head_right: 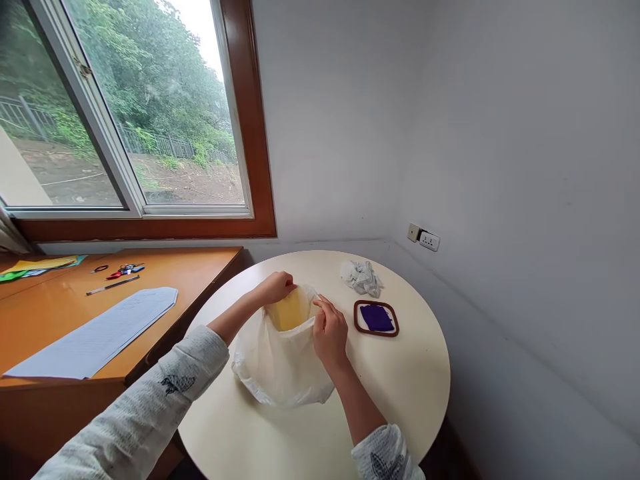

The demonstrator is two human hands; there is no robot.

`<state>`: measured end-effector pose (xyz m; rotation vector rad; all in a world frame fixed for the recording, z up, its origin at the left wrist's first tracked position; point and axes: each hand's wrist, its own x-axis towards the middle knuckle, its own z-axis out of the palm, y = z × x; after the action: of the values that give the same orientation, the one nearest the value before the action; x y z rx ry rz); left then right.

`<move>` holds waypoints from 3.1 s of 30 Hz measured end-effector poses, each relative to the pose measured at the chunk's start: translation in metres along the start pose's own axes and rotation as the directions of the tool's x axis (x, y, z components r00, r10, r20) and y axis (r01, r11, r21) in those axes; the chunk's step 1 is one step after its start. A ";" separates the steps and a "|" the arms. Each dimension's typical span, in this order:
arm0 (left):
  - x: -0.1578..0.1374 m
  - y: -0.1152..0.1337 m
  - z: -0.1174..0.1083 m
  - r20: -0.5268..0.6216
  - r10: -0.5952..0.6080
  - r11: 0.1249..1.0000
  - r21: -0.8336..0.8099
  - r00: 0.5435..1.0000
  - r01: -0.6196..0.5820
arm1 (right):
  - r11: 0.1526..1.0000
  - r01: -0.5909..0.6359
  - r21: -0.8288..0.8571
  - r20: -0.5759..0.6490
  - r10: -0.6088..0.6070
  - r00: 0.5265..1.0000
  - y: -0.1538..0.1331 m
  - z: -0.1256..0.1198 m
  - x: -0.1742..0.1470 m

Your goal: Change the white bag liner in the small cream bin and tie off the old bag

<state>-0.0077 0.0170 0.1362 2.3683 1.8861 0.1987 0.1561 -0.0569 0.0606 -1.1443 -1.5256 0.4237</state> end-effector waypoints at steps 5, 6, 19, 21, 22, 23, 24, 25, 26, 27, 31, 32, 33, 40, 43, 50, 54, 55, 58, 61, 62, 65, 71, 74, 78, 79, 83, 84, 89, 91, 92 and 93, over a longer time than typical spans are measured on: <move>-0.008 -0.014 -0.005 0.213 -0.018 0.999 0.044 0.977 0.009 | 0.997 0.005 -0.071 -0.007 -0.006 1.000 -0.002 -0.001 0.000; -0.010 -0.016 -0.007 0.229 -0.015 0.999 0.046 0.973 0.004 | 0.997 0.005 -0.082 -0.005 -0.006 1.000 -0.003 -0.001 -0.001; 0.002 0.017 -0.011 0.102 0.346 0.937 0.019 0.933 -0.350 | 0.983 0.101 -0.153 0.052 -0.094 0.994 -0.009 -0.001 0.001; 0.006 0.012 -0.008 0.098 0.309 0.949 0.027 0.946 -0.313 | 0.981 0.100 -0.169 0.051 -0.093 0.994 -0.009 -0.001 0.001; 0.007 0.009 -0.007 0.094 0.288 0.956 0.032 0.953 -0.292 | 0.980 0.098 -0.176 0.049 -0.091 0.995 -0.009 -0.001 0.000; 0.007 0.006 -0.007 0.094 0.264 0.963 0.036 0.960 -0.268 | 0.979 0.096 -0.181 0.047 -0.089 0.995 -0.009 -0.001 0.000; 0.007 0.003 -0.008 0.098 0.238 0.969 0.040 0.966 -0.243 | 0.978 0.094 -0.184 0.044 -0.088 0.995 -0.009 0.000 0.000; 0.006 0.000 -0.009 0.110 0.211 0.975 0.044 0.971 -0.217 | 0.978 0.095 -0.187 0.041 -0.089 0.995 -0.008 0.000 0.000; 0.006 -0.003 -0.010 0.128 0.184 0.980 0.048 0.974 -0.192 | 0.978 0.097 -0.187 0.037 -0.091 0.995 -0.008 0.000 0.001; 0.005 -0.006 -0.011 0.150 0.159 0.984 0.052 0.976 -0.168 | 0.977 0.097 -0.188 0.033 -0.093 0.995 -0.008 0.001 0.001; 0.001 -0.013 -0.017 0.244 0.086 0.993 0.052 0.966 -0.102 | 0.978 0.095 -0.186 0.030 -0.091 0.995 -0.007 0.002 0.001; -0.001 -0.014 -0.018 0.260 0.072 0.995 0.045 0.963 -0.087 | 0.979 0.094 -0.184 0.030 -0.090 0.996 -0.006 0.002 0.000; -0.001 -0.016 -0.018 0.274 0.058 0.997 0.035 0.960 -0.070 | 0.979 0.094 -0.180 0.029 -0.090 0.996 -0.006 0.002 0.000; -0.017 -0.030 -0.018 0.316 -0.018 0.987 -0.149 0.949 0.069 | 0.988 0.060 -0.139 0.034 -0.056 0.998 -0.010 0.000 -0.001; -0.038 -0.037 -0.020 0.289 0.007 0.945 -0.314 0.957 0.088 | 0.999 -0.001 -0.041 0.053 0.003 0.999 -0.010 -0.001 -0.001; -0.094 -0.035 0.018 -0.104 0.135 0.343 -0.928 0.985 -0.145 | 0.872 -0.230 0.432 0.158 0.178 0.971 -0.002 0.008 -0.007; -0.105 -0.031 0.051 -0.192 0.093 0.196 -0.958 0.977 -0.207 | 0.749 -0.313 0.583 0.293 0.166 0.942 0.008 0.010 -0.014; -0.105 -0.030 0.057 -0.202 0.085 0.160 -0.964 0.976 -0.213 | 0.713 -0.334 0.617 0.340 0.142 0.930 0.011 0.010 -0.015; -0.103 -0.029 0.069 -0.193 0.135 0.094 -0.974 0.972 -0.207 | 0.614 -0.402 0.679 0.472 0.054 0.880 0.021 0.009 -0.019; -0.101 -0.030 0.074 -0.143 0.227 0.091 -0.982 0.963 -0.167 | 0.582 -0.465 0.668 0.557 0.024 0.830 0.032 0.012 -0.021; -0.100 -0.030 0.074 -0.131 0.248 0.100 -0.982 0.960 -0.160 | 0.587 -0.483 0.649 0.580 0.029 0.814 0.035 0.013 -0.022; -0.097 -0.037 0.075 -0.091 0.316 0.171 -0.973 0.944 -0.151 | 0.617 -0.517 0.592 0.638 0.032 0.769 0.040 0.014 -0.022; -0.101 -0.076 0.045 -0.081 0.244 0.561 -0.801 0.966 -0.209 | 0.704 -0.476 0.527 0.709 -0.055 0.703 0.037 -0.023 -0.006; -0.115 -0.075 0.019 -0.266 0.074 0.725 -0.647 0.961 -0.235 | 0.769 -0.458 0.446 0.709 0.008 0.705 0.037 -0.049 0.009; -0.137 -0.030 0.000 -0.389 0.128 0.883 -0.375 0.913 -0.283 | 0.852 -0.326 0.410 0.490 0.097 0.867 0.025 -0.060 0.026; -0.141 -0.016 0.000 -0.370 0.186 0.903 -0.300 0.910 -0.307 | 0.882 -0.252 0.399 0.415 0.071 0.907 0.019 -0.058 0.028; -0.142 0.017 0.013 -0.280 0.442 0.891 0.026 0.852 -0.454 | 0.968 0.040 0.248 0.366 -0.132 0.921 -0.006 -0.045 0.025; -0.139 0.019 0.017 -0.267 0.484 0.873 0.086 0.833 -0.479 | 0.974 0.086 0.211 0.394 -0.165 0.904 -0.010 -0.043 0.023; -0.127 0.010 0.025 -0.232 0.685 0.727 0.284 0.691 -0.625 | 0.965 0.258 0.040 0.415 -0.251 0.874 -0.013 -0.042 0.015; -0.124 0.007 0.027 -0.185 0.742 0.662 0.360 0.644 -0.658 | 0.936 0.347 -0.064 0.353 -0.304 0.885 -0.016 -0.044 0.016; -0.123 0.007 0.029 -0.162 0.761 0.634 0.390 0.628 -0.668 | 0.920 0.379 -0.099 0.329 -0.329 0.885 -0.019 -0.045 0.017; -0.122 0.006 0.031 -0.145 0.775 0.612 0.413 0.615 -0.674 | 0.910 0.398 -0.118 0.324 -0.343 0.882 -0.023 -0.045 0.017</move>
<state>-0.0233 -0.1032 0.1025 3.4125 0.9002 0.3685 0.1887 -0.0672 0.1018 -0.9178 -2.0373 0.1994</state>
